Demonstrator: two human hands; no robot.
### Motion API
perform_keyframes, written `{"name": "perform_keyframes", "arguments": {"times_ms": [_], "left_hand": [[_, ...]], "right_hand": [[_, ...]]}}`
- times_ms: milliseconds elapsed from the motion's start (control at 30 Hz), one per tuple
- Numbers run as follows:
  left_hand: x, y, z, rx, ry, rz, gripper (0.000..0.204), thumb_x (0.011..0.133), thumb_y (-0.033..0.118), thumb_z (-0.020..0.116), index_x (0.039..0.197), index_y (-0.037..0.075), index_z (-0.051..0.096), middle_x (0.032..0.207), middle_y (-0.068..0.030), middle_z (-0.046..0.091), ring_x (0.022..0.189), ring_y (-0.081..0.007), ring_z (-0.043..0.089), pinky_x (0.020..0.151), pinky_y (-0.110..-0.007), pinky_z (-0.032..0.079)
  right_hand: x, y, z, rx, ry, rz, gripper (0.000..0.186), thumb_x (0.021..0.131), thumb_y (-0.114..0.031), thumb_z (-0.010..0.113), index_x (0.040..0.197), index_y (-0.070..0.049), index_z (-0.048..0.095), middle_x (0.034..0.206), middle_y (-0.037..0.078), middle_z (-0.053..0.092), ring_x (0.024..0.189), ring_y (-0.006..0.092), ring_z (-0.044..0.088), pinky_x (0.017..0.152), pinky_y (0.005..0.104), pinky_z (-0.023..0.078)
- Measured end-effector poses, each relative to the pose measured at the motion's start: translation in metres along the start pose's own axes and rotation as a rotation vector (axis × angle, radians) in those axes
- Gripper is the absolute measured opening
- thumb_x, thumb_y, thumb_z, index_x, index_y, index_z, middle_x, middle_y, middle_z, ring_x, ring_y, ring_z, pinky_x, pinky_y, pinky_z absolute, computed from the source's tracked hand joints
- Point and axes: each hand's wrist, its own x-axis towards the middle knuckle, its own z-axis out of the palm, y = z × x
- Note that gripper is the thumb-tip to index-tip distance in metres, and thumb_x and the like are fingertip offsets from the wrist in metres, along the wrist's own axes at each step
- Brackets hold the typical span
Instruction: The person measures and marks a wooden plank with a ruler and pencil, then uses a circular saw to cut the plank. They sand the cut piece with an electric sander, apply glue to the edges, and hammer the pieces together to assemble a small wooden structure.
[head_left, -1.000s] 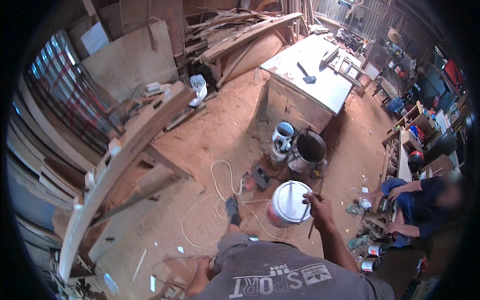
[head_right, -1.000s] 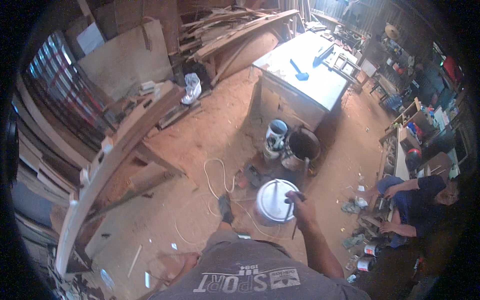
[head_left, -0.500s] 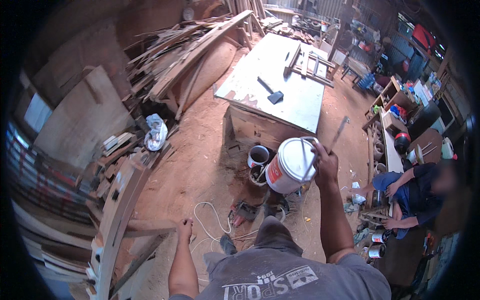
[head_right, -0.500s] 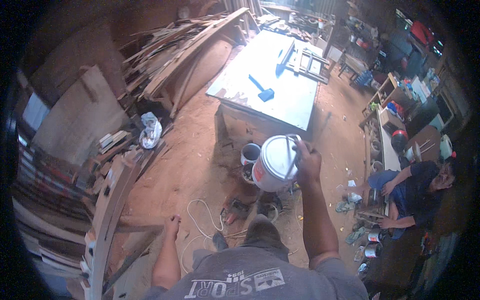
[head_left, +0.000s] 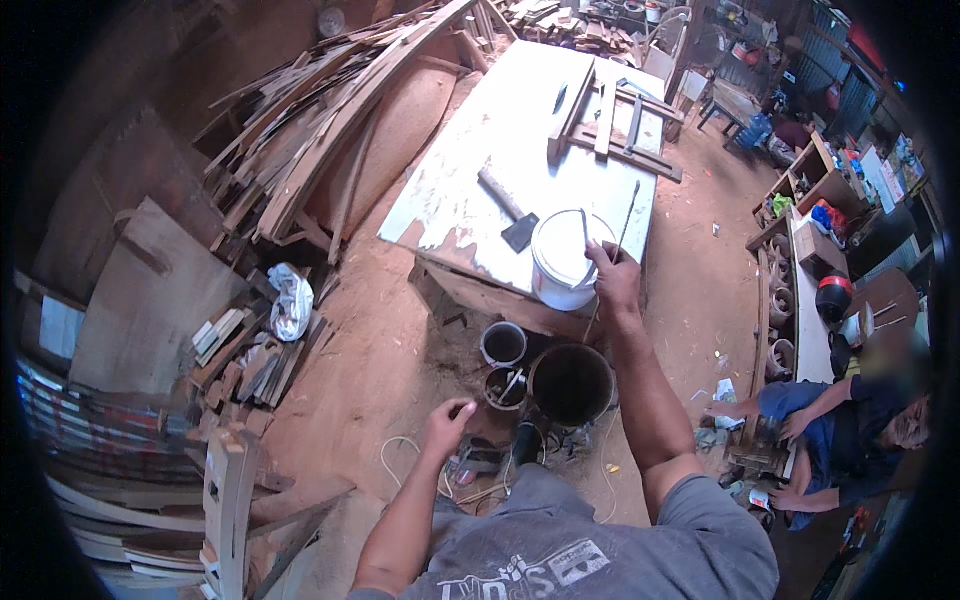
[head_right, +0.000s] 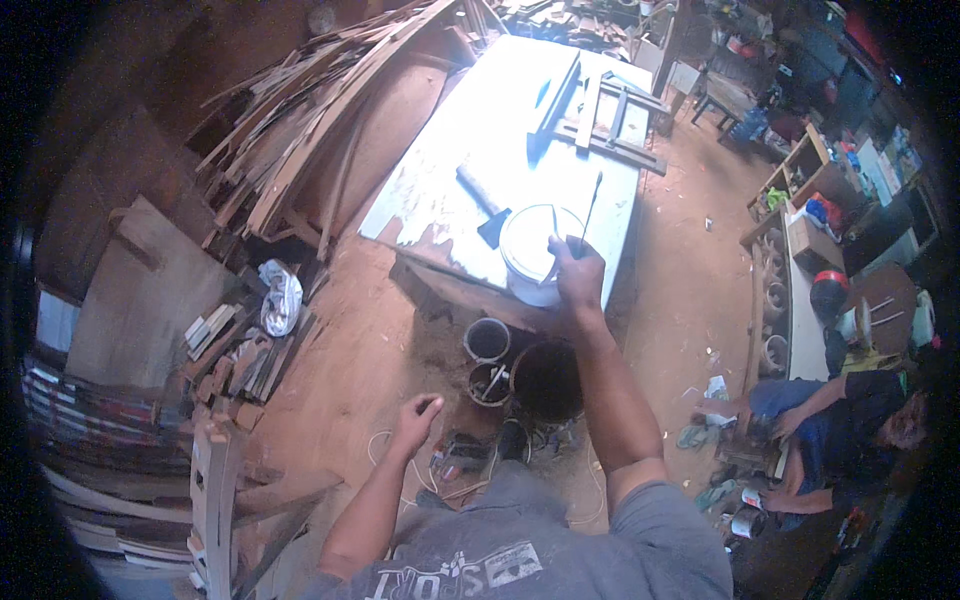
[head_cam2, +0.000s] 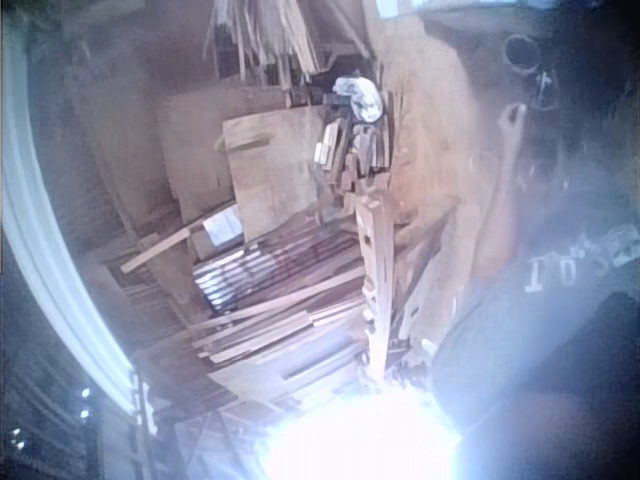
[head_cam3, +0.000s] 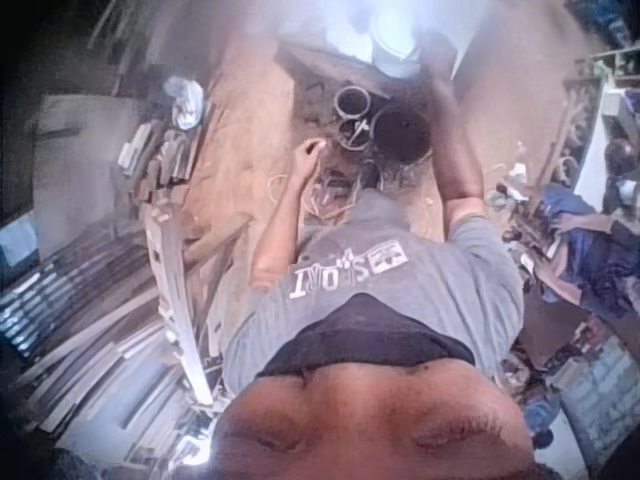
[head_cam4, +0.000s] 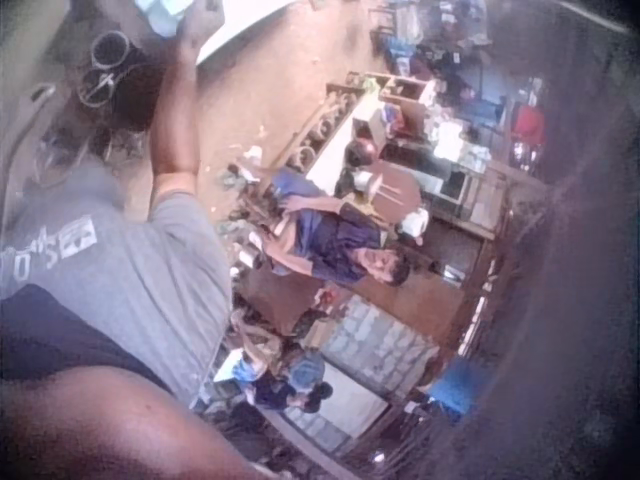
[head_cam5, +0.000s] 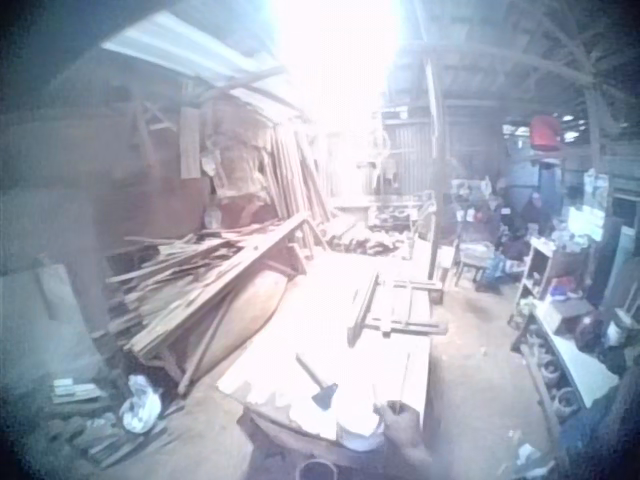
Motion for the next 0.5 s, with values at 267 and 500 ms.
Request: {"name": "perform_keyframes", "arguments": {"times_ms": [267, 500], "left_hand": [[0.142, 0.186, 0.091, 0.204, 0.042, 0.553, 0.062, 0.097, 0.033, 0.075, 0.145, -0.002, 0.057, 0.142, -0.0243, 0.061, 0.135, -0.0377, 0.058, 0.114, -0.046, 0.046], [0.228, 0.226, 0.177, -0.01, 0.239, 0.372, 0.089, 0.098, 0.035, 0.073, 0.158, -0.013, 0.029, 0.157, -0.0379, 0.038, 0.15, -0.0475, 0.039, 0.126, -0.048, 0.033]], "right_hand": [[0.063, 0.13, -0.079, -0.496, 0.211, 0.071, 0.04, 0.099, -0.029, 0.073, 0.126, 0.001, 0.075, 0.112, 0.022, 0.078, 0.111, 0.0332, 0.075, 0.1, 0.0422, 0.055], [0.06, 0.032, -0.007, -0.753, 0.107, -0.292, 0.063, 0.095, -0.05, 0.075, 0.132, 0.001, 0.068, 0.123, 0.027, 0.063, 0.11, 0.0444, 0.068, 0.095, 0.0535, 0.055]]}}
